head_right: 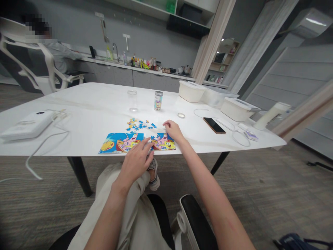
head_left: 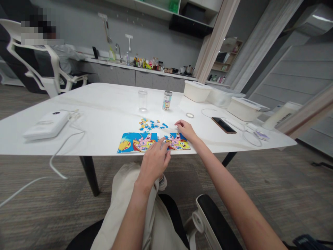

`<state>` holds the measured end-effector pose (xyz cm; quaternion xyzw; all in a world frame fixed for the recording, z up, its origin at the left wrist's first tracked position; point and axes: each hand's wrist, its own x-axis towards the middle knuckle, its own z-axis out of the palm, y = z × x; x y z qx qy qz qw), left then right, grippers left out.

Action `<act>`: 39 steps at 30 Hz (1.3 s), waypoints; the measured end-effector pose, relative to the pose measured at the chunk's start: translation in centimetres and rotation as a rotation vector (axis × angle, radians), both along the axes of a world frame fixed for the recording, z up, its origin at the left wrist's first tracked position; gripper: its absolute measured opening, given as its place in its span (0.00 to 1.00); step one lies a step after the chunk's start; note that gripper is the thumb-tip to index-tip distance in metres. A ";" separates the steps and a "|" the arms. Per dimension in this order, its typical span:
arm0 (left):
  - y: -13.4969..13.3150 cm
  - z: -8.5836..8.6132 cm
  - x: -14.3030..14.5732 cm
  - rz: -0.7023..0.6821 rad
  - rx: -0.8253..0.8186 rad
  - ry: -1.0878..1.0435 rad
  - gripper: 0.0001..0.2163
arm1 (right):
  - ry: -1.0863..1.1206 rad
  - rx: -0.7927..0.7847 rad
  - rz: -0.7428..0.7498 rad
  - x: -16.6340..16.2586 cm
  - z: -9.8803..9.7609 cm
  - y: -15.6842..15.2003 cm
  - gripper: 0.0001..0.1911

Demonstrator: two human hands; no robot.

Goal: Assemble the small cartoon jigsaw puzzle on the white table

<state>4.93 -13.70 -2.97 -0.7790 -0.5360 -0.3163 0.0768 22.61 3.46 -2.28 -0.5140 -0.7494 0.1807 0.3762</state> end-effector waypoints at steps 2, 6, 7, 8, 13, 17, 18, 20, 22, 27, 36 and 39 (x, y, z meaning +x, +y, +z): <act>0.0 0.0 0.0 0.018 0.001 -0.004 0.14 | -0.030 -0.030 -0.002 0.0 0.2 0.0 0.12; 0.1 -0.2 0.0 0.027 -0.003 0.001 0.14 | -0.178 -0.068 0.060 -0.5 1.5 0.1 0.10; 0.2 -0.3 0.0 0.025 -0.004 0.002 0.14 | -0.229 -0.056 0.096 -0.9 2.0 0.2 0.10; 0.2 -0.3 0.0 0.023 -0.005 0.003 0.14 | -0.275 -0.040 0.135 -1.3 2.4 0.3 0.10; 0.2 -0.2 0.0 0.011 0.009 0.005 0.14 | -0.402 0.021 0.286 -4.0 3.6 1.0 0.09; 0.1 -0.2 -0.1 0.002 0.009 0.001 0.14 | -0.469 0.027 0.330 -5.0 3.8 1.3 0.06; 0.1 -0.2 -0.1 0.001 0.009 -0.001 0.14 | -0.479 0.026 0.333 -5.0 3.9 1.3 0.06; 0.1 -0.2 -0.1 0.001 0.006 -0.001 0.13 | -0.498 0.008 0.340 -5.0 4.0 1.2 0.05; 0.1 -0.2 -0.1 0.000 -0.001 0.000 0.13 | -0.506 -0.024 0.352 -4.9 4.2 1.0 0.05; 0.2 -0.3 -0.1 -0.004 -0.007 -0.003 0.13 | -0.482 -0.077 0.387 -4.8 4.4 0.4 0.10; 0.1 -0.1 -0.1 -0.007 0.006 0.002 0.12 | -0.508 -0.120 0.407 -4.7 4.9 -0.4 0.11; 0.0 -0.1 -0.1 -0.004 0.002 -0.002 0.13 | -0.353 -0.105 0.410 -4.1 4.5 -0.6 0.07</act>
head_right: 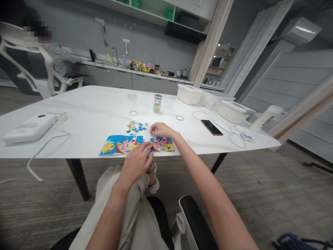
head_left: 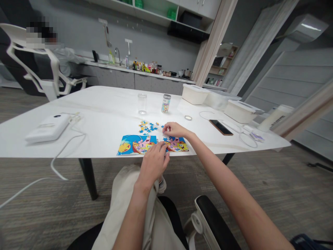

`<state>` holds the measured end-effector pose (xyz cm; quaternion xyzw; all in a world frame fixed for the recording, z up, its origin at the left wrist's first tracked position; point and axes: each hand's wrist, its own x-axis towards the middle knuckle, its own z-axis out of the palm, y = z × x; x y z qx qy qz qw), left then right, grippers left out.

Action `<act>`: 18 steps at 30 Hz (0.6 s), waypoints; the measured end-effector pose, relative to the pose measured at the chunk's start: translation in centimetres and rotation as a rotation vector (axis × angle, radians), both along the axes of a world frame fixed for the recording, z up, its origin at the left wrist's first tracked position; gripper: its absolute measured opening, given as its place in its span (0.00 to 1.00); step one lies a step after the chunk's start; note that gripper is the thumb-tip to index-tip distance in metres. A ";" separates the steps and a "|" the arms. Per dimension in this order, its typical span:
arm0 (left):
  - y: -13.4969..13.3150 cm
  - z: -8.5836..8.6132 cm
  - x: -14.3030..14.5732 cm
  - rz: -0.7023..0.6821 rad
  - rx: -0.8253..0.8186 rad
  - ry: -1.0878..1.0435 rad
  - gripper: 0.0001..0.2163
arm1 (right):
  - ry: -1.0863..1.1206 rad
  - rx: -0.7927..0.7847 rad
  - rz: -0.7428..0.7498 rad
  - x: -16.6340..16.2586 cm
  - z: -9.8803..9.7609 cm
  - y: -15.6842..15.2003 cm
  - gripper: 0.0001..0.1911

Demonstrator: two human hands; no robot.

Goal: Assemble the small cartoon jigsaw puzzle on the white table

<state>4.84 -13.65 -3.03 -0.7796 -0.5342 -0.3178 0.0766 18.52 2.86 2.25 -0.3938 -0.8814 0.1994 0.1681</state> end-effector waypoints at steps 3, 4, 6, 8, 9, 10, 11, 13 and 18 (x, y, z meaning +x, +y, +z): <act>0.0 0.0 0.0 -0.025 0.005 -0.005 0.14 | 0.291 -0.105 -0.039 1.0 -0.8 -0.4 0.07; 0.0 0.0 0.0 -0.037 0.010 -0.005 0.14 | 0.392 -0.170 -0.040 1.4 -1.2 -0.6 0.09; 0.1 0.0 -0.1 -0.058 0.015 -0.005 0.14 | 0.554 -0.309 -0.039 2.0 -1.9 -1.1 0.12; 0.1 0.0 -0.1 -0.067 0.010 0.000 0.14 | 0.653 -0.390 -0.070 2.4 -2.5 -1.5 0.15; 0.1 0.0 -0.1 -0.070 0.005 0.004 0.14 | 0.681 -0.407 -0.092 2.5 -2.7 -1.6 0.16; 0.1 0.0 -0.1 -0.071 0.000 0.008 0.14 | 0.698 -0.414 -0.114 2.5 -2.9 -1.8 0.17; 0.2 0.0 -0.1 -0.072 -0.004 0.010 0.14 | 0.705 -0.416 -0.131 2.5 -2.9 -1.9 0.17; 0.2 0.0 -0.1 -0.068 -0.004 0.010 0.14 | 0.697 -0.417 -0.148 2.5 -3.0 -2.1 0.18; 0.1 -0.1 -0.1 -0.065 -0.005 0.007 0.14 | 0.659 -0.414 -0.161 2.4 -2.8 -2.4 0.17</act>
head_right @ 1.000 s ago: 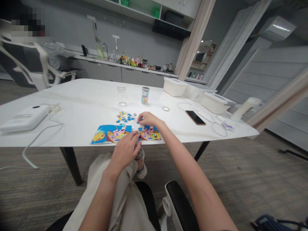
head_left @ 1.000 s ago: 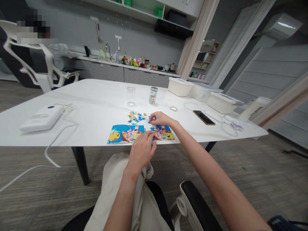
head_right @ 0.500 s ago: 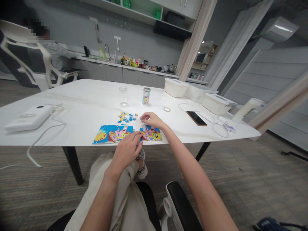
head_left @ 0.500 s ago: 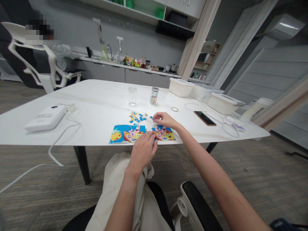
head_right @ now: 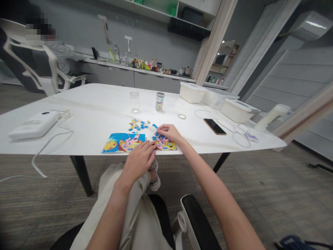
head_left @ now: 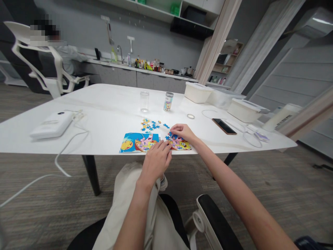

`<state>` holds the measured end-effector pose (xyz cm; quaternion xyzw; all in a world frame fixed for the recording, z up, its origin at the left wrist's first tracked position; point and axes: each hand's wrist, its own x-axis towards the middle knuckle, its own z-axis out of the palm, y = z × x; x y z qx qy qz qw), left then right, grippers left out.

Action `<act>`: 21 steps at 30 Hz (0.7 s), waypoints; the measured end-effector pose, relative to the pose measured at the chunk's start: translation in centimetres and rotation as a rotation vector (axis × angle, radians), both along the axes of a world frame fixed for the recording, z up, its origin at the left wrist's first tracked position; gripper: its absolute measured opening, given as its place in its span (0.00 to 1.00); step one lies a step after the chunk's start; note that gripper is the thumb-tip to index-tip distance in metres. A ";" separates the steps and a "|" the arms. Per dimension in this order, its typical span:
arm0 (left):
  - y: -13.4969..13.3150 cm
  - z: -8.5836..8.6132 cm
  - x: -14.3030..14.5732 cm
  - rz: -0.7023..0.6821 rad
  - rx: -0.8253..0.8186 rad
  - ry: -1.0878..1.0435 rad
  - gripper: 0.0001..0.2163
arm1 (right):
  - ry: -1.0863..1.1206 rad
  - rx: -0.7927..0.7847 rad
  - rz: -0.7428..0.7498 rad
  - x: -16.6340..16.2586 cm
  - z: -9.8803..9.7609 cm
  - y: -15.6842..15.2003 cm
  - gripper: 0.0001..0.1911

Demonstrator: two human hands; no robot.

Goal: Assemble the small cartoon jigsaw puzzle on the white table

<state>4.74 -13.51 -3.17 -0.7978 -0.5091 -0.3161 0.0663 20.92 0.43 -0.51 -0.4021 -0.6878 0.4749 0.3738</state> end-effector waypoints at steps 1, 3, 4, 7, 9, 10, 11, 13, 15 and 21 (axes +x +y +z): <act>0.0 0.0 0.0 0.000 -0.002 0.000 0.14 | -0.006 0.004 -0.002 0.0 0.0 0.0 0.17; 0.0 0.0 0.0 0.000 -0.005 -0.001 0.14 | -0.013 0.012 0.002 0.0 0.0 0.0 0.17; 0.0 0.0 0.0 0.000 -0.006 -0.001 0.14 | -0.013 0.015 0.007 0.0 0.0 0.0 0.17; 0.0 0.0 0.0 0.000 -0.003 0.002 0.14 | -0.003 0.022 0.016 0.1 -0.1 0.1 0.17; 0.0 0.1 0.0 -0.001 -0.006 0.005 0.14 | -0.004 0.027 0.019 0.1 -0.2 0.1 0.17; 0.0 0.1 0.0 -0.003 -0.009 0.006 0.14 | -0.007 0.032 0.020 0.1 -0.2 0.2 0.17; 0.0 0.1 0.0 -0.005 -0.010 0.008 0.14 | -0.010 0.039 0.021 0.1 -0.3 0.2 0.17; 0.0 0.2 0.0 -0.006 -0.008 0.010 0.14 | -0.017 0.056 0.024 0.1 -0.3 0.2 0.17; 0.0 0.2 0.0 -0.005 -0.004 0.010 0.14 | -0.023 0.069 0.036 0.1 -0.3 0.1 0.17; 0.0 0.0 0.0 -0.003 -0.001 0.008 0.14 | -0.152 0.161 0.045 0.2 -0.2 0.1 0.16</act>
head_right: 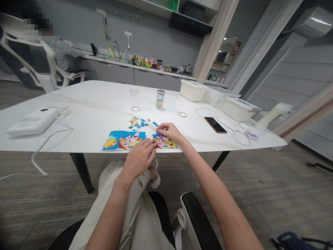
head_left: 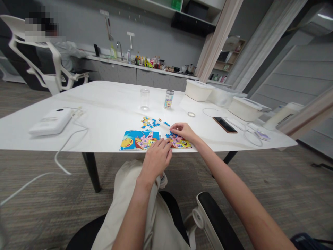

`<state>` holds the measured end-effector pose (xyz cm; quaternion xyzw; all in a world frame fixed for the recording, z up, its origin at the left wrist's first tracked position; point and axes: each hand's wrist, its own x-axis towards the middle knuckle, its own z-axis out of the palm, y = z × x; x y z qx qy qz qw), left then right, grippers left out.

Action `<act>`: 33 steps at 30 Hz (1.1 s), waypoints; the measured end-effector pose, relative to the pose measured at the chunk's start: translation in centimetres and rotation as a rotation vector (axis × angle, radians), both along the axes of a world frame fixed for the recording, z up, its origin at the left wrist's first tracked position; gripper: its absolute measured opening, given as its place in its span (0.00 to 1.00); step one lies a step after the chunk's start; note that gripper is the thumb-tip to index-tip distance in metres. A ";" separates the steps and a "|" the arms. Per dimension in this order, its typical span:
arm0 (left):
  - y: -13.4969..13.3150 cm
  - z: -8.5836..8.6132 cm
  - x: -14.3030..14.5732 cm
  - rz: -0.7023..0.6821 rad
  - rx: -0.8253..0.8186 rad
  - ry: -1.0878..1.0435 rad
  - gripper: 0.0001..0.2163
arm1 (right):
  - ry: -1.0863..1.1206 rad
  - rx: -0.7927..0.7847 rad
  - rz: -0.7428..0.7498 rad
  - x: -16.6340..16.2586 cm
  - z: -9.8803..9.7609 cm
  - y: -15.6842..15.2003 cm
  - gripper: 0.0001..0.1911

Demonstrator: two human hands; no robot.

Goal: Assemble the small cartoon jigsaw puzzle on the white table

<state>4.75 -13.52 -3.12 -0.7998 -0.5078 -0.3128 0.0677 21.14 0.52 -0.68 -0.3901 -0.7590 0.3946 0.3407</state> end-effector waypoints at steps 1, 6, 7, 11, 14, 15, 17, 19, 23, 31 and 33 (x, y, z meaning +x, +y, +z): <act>0.0 0.0 0.0 -0.001 -0.001 -0.001 0.14 | -0.033 0.022 -0.001 0.0 0.1 0.0 0.15; 0.0 0.0 0.0 -0.002 -0.007 -0.001 0.14 | -0.120 0.071 0.043 0.0 0.3 -0.1 0.14; 0.0 0.0 0.0 -0.002 -0.007 -0.002 0.14 | -0.124 0.079 0.051 0.0 0.3 0.0 0.14; 0.0 0.0 0.0 0.001 -0.013 -0.009 0.14 | -0.140 0.125 0.045 -0.1 -0.1 0.1 0.12; 0.0 -0.1 0.0 -0.001 -0.016 -0.013 0.14 | -0.160 0.162 0.024 -0.2 -0.4 0.1 0.10; 0.0 -0.1 0.0 -0.001 -0.017 -0.014 0.14 | -0.169 0.172 0.020 -0.2 -0.4 0.1 0.09; 0.0 -0.1 0.0 -0.003 -0.018 -0.015 0.14 | -0.188 0.191 0.013 -0.3 -0.4 0.0 0.08; 0.0 0.0 0.0 -0.005 -0.015 -0.015 0.14 | -0.199 0.212 0.008 -0.3 -0.4 -0.1 0.07; 0.0 0.1 0.0 -0.009 -0.015 -0.015 0.14 | -0.186 0.220 0.012 -0.3 -0.5 0.0 0.06; 0.0 -0.1 0.0 -0.005 -0.008 -0.009 0.14 | 0.128 0.120 -0.048 0.3 -0.5 1.0 0.09; 0.0 -0.1 0.0 -0.007 -0.008 -0.010 0.14 | 0.186 0.105 -0.064 0.4 -0.5 1.2 0.09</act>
